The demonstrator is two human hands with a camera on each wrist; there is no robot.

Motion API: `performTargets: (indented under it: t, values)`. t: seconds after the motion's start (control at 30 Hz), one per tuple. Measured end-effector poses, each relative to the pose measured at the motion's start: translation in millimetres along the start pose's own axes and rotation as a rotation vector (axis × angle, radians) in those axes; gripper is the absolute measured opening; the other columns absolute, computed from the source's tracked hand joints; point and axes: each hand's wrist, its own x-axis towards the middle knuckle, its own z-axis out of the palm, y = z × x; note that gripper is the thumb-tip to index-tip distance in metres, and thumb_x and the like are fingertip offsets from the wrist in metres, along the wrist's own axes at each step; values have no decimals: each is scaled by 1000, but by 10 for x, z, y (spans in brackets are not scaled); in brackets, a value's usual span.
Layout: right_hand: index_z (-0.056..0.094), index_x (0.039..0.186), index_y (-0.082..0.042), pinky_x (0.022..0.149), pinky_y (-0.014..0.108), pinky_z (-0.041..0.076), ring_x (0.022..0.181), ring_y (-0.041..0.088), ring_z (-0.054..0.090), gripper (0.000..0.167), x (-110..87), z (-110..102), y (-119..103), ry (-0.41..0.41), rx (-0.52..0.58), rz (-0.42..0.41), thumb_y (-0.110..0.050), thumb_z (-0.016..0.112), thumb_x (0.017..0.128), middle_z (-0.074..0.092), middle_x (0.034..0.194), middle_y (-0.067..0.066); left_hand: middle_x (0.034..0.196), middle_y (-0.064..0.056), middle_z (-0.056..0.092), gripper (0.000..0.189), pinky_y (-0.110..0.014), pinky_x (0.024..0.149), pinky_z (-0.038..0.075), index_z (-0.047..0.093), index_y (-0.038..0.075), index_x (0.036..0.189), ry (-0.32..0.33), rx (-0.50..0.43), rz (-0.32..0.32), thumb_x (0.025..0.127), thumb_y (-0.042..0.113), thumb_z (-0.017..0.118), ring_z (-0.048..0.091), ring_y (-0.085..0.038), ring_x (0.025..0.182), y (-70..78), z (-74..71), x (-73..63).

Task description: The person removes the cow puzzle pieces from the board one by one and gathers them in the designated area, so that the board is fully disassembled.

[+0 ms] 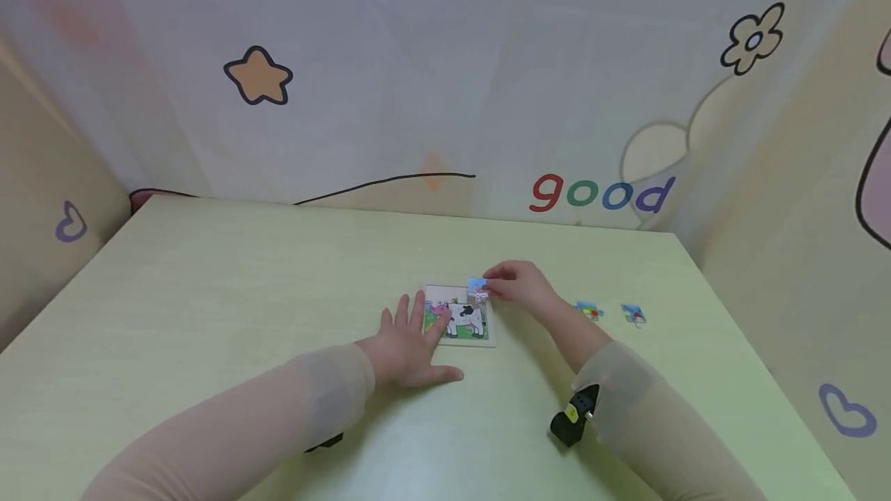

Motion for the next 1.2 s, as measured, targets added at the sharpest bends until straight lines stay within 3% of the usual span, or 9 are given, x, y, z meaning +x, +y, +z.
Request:
performTargets:
  t: [0.4,0.87,1.2]
  values:
    - [62,113,-1,81,28,49,90,21,56,24,-81,-210,226,-4,-36,-10,-13,58,93,61,109,13,153,-22,-4,94,-61,104,15,9,24,151,6,7,1,79,80,31,1,-46,137,-19,135,99]
    - [59,115,5,81,30,50,90,23,60,26,-108,-491,372,-17,-70,-47,-10,56,94,61,108,18,154,-22,-1,91,-59,105,15,11,23,151,3,14,-10,82,77,32,2,-44,138,3,34,-1]
    - [63,108,1,70,25,45,80,22,52,21,-153,-633,488,-48,-199,-19,-11,60,91,61,101,14,153,-22,-2,90,-58,106,15,10,24,151,5,24,-10,82,77,31,2,-44,138,-13,66,34]
